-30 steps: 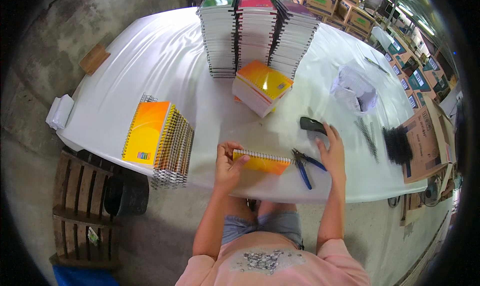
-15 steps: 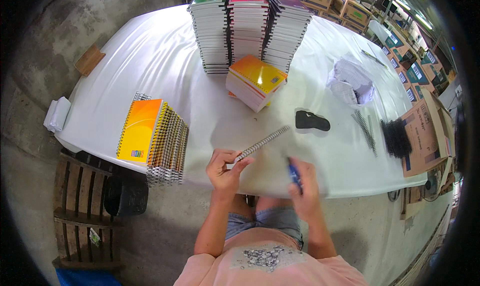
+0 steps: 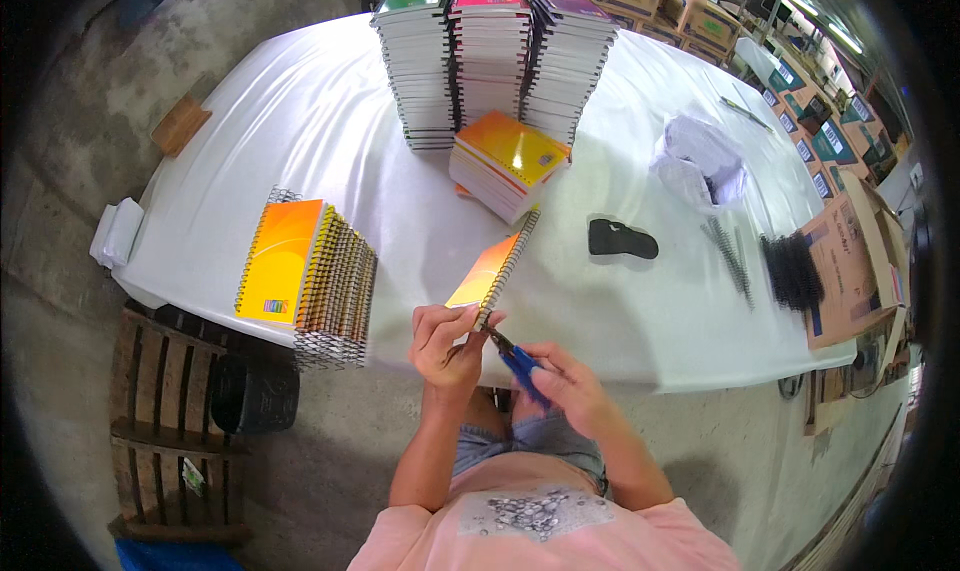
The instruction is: The person binds wire-bound notebooks by aligning a spiral binding through the paper holes and then using pliers to trim and secure the end of the wire. They handle one notebook at a time from a stack, manipulate the spiral, cut the excess wire, and place the finished notebook back into a stack.
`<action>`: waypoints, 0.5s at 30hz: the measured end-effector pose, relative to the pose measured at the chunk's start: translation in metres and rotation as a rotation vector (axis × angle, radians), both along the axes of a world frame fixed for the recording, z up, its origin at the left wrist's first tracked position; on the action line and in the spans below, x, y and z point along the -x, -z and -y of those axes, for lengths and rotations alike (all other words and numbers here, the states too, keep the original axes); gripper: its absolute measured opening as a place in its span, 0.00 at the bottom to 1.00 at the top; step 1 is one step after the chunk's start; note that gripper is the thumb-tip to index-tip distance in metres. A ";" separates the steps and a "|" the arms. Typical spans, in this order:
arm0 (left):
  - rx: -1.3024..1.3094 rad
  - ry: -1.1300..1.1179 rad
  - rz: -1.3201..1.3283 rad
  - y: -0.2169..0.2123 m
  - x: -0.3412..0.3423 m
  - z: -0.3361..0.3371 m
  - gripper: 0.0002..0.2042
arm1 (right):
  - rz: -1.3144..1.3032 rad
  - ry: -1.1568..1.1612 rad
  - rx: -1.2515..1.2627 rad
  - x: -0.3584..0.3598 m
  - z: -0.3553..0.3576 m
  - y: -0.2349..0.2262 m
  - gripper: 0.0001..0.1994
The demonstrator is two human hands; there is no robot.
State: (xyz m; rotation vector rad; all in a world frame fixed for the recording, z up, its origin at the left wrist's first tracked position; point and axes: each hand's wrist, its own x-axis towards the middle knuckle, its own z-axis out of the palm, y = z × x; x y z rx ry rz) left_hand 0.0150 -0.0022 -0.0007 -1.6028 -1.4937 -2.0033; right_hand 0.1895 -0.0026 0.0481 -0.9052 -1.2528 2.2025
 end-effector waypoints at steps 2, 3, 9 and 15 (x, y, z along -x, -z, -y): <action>-0.054 -0.028 -0.006 -0.001 -0.001 0.000 0.17 | 0.066 0.032 -0.189 -0.002 0.000 0.002 0.21; -0.055 -0.033 -0.011 -0.001 0.000 0.000 0.17 | 0.130 0.057 -0.380 -0.002 -0.001 0.003 0.21; -0.040 0.065 0.628 -0.018 0.006 0.008 0.16 | 0.910 0.261 -1.081 -0.023 -0.020 0.028 0.22; -0.167 0.286 0.796 -0.054 0.001 0.038 0.14 | 0.760 0.310 -1.033 -0.022 -0.043 0.027 0.21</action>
